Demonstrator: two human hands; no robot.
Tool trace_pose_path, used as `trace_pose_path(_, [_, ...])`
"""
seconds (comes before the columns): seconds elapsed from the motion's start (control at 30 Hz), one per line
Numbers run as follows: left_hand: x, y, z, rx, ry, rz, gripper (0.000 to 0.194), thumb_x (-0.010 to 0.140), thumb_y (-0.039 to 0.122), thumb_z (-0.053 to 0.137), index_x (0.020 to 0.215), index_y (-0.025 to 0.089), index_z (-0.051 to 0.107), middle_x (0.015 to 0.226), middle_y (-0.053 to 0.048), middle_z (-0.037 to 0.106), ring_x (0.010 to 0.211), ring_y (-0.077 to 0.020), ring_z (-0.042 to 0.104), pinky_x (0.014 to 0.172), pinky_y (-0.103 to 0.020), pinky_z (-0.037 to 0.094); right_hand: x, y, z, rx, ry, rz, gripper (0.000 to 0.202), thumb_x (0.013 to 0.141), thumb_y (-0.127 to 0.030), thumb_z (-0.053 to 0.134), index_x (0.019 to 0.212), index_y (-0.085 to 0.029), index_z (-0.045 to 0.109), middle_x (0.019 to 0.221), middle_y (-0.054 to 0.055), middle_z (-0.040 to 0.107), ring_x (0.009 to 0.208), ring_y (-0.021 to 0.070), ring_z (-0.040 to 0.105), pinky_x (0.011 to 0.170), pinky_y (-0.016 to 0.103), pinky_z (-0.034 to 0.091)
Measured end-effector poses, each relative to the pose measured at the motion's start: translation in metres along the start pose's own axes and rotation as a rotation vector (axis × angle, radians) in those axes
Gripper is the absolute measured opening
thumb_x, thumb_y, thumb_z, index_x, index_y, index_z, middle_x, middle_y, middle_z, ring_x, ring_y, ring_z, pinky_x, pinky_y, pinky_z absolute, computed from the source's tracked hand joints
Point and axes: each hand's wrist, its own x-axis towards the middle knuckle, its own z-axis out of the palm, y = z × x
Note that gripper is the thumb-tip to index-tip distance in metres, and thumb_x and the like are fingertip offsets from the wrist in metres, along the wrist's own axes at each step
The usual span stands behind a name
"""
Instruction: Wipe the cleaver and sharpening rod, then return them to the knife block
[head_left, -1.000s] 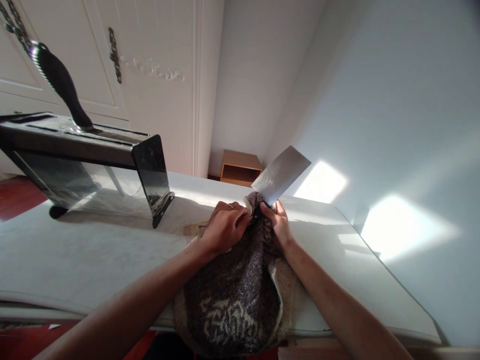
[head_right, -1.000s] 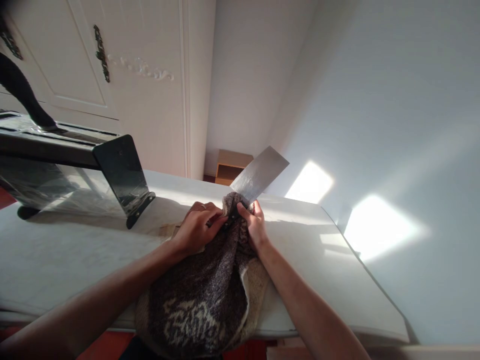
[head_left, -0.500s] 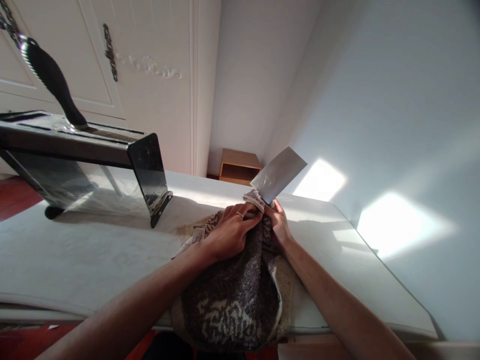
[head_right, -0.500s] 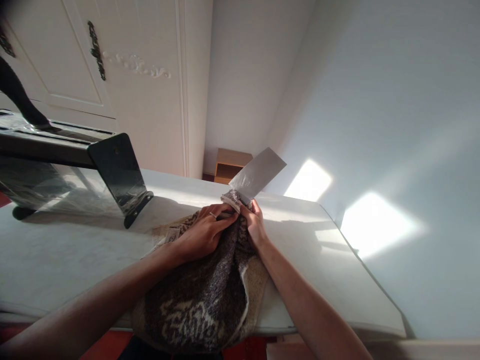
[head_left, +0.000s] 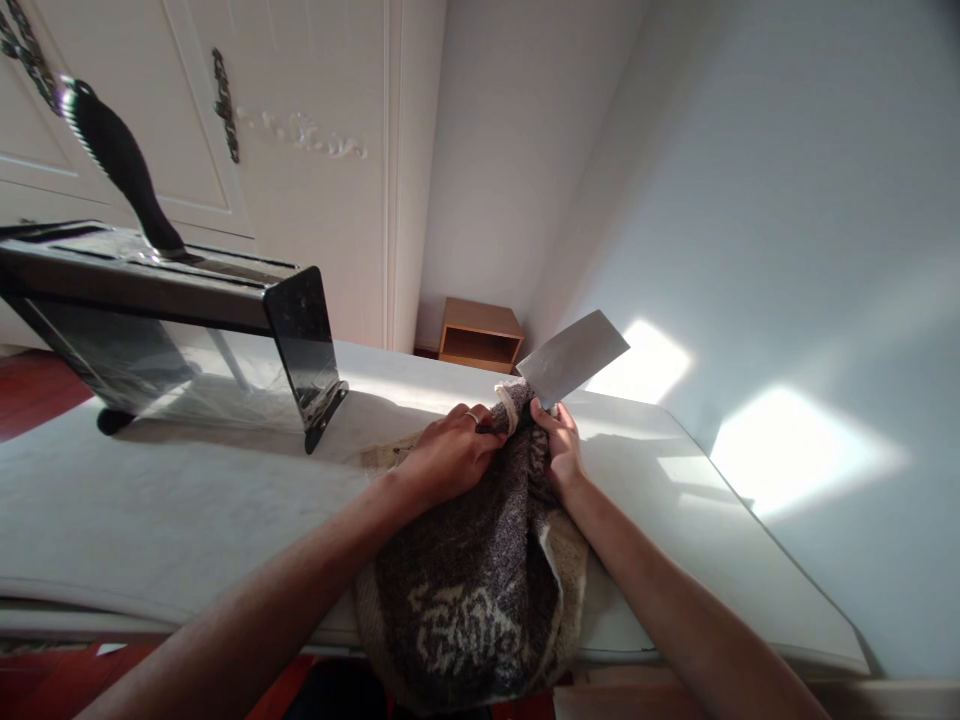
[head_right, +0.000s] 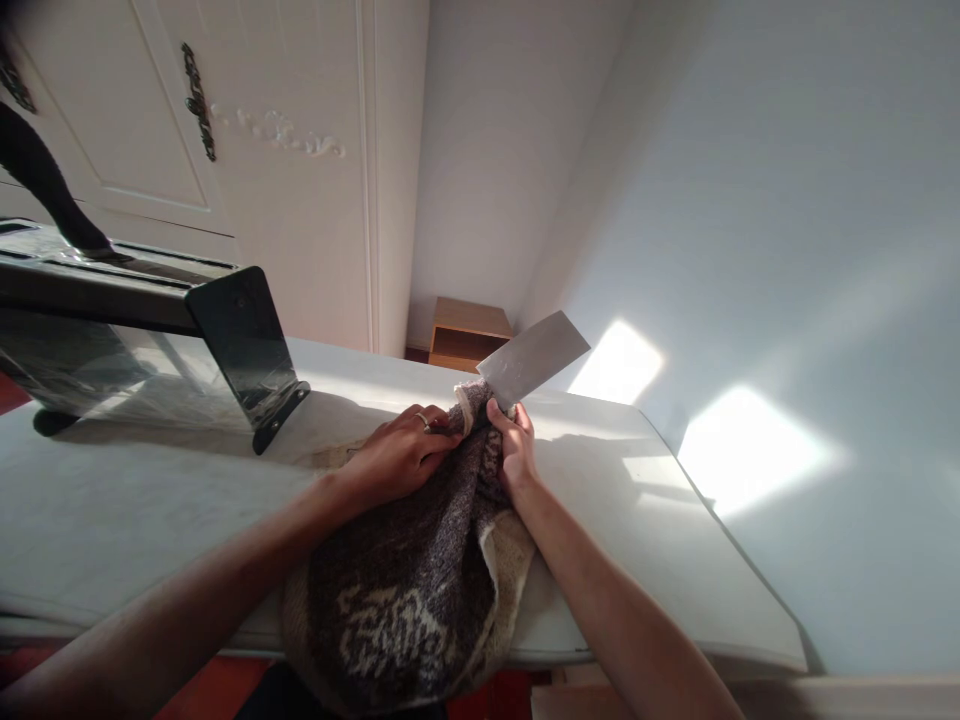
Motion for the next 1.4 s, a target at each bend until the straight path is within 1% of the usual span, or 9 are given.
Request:
trace_pose_path(0.1, [0.000,0.002,0.001,0.078,-0.009,-0.019,0.032,0.094,0.027,0.044,0.108,0.027,0.072,0.117,-0.010,0.060,0.103,-0.0277,0.055,0.085,-0.040,0.050,0.002,0.000,0.000,0.011,0.030,0.013,0.044,0.060,-0.035,0.086,0.092,-0.020,0.059,0.088,0.000,0.070,0.079,0.0207,0.066,0.075,0.035,0.054])
trace_pose_path(0.37, [-0.002,0.007,0.002,0.218,0.021,-0.098,0.033,0.095,0.025,0.044,0.121,0.028,0.064,0.121,-0.008,0.061,0.104,-0.0248,0.059,0.089,-0.040,0.048,-0.001,0.001,0.000,-0.019,-0.014,-0.002,0.045,0.061,-0.038,0.085,0.093,-0.021,0.058,0.087,0.000,0.070,0.081,0.0217,0.066,0.074,0.034,0.054])
trace_pose_path(0.53, [-0.001,-0.002,0.006,0.238,0.068,-0.227,0.044,0.095,0.039,0.043,0.134,0.022,0.054,0.129,-0.014,0.055,0.115,-0.0315,0.053,0.093,-0.046,0.045,0.001,0.003,0.000,-0.016,0.023,-0.016,0.048,0.058,-0.037,0.086,0.093,-0.021,0.058,0.087,-0.001,0.070,0.080,0.0208,0.065,0.075,0.035,0.053])
trace_pose_path(0.67, [-0.003,-0.005,0.006,0.199,0.192,-0.166,0.046,0.095,0.042,0.043,0.132,0.017,0.054,0.133,-0.016,0.051,0.122,-0.0308,0.046,0.101,-0.044,0.040,0.001,0.003,0.000,-0.003,0.031,0.007,0.047,0.060,-0.037,0.086,0.094,-0.020,0.059,0.089,-0.001,0.069,0.080,0.0191,0.064,0.078,0.034,0.053])
trace_pose_path(0.77, [-0.004,0.001,0.006,0.181,0.251,-0.085,0.045,0.096,0.043,0.042,0.129,0.016,0.054,0.124,-0.014,0.056,0.115,-0.0276,0.051,0.101,-0.043,0.040,-0.001,0.001,0.001,-0.016,-0.009,0.016,0.046,0.065,-0.038,0.083,0.099,-0.020,0.059,0.092,0.000,0.069,0.083,0.0189,0.065,0.081,0.033,0.052])
trace_pose_path(0.87, [-0.003,0.007,0.008,0.166,0.227,-0.092,0.047,0.094,0.044,0.047,0.130,0.015,0.051,0.123,-0.014,0.056,0.116,-0.0276,0.052,0.101,-0.042,0.041,-0.004,-0.002,0.002,-0.055,-0.042,0.000,0.046,0.068,-0.039,0.082,0.102,-0.020,0.058,0.095,0.001,0.069,0.083,0.0192,0.065,0.080,0.033,0.052])
trace_pose_path(1.0, [-0.001,0.009,0.013,0.121,0.102,-0.192,0.054,0.087,0.043,0.059,0.131,0.012,0.047,0.124,-0.016,0.056,0.115,-0.0303,0.054,0.097,-0.042,0.044,-0.006,-0.001,0.003,-0.123,-0.114,-0.064,0.045,0.069,-0.039,0.080,0.103,-0.019,0.058,0.096,0.002,0.069,0.083,0.0183,0.064,0.079,0.032,0.052])
trace_pose_path(1.2, [-0.001,0.012,0.010,0.014,-0.010,-0.281,0.025,0.091,0.026,0.046,0.112,0.012,0.050,0.104,-0.015,0.066,0.096,-0.0294,0.065,0.081,-0.039,0.050,-0.007,0.005,0.002,-0.359,-0.120,-0.109,0.043,0.058,-0.038,0.086,0.076,-0.019,0.053,0.064,-0.005,0.058,0.058,0.0121,0.052,0.054,0.023,0.044])
trace_pose_path(1.4, [-0.004,0.014,0.005,-0.115,0.029,-0.346,0.035,0.095,0.045,0.039,0.106,0.015,0.052,0.093,-0.014,0.069,0.087,-0.0329,0.068,0.071,-0.040,0.050,-0.010,0.002,0.004,-0.489,-0.221,-0.190,0.044,0.060,-0.044,0.083,0.089,-0.018,0.062,0.080,0.002,0.067,0.075,0.0194,0.059,0.069,0.028,0.049])
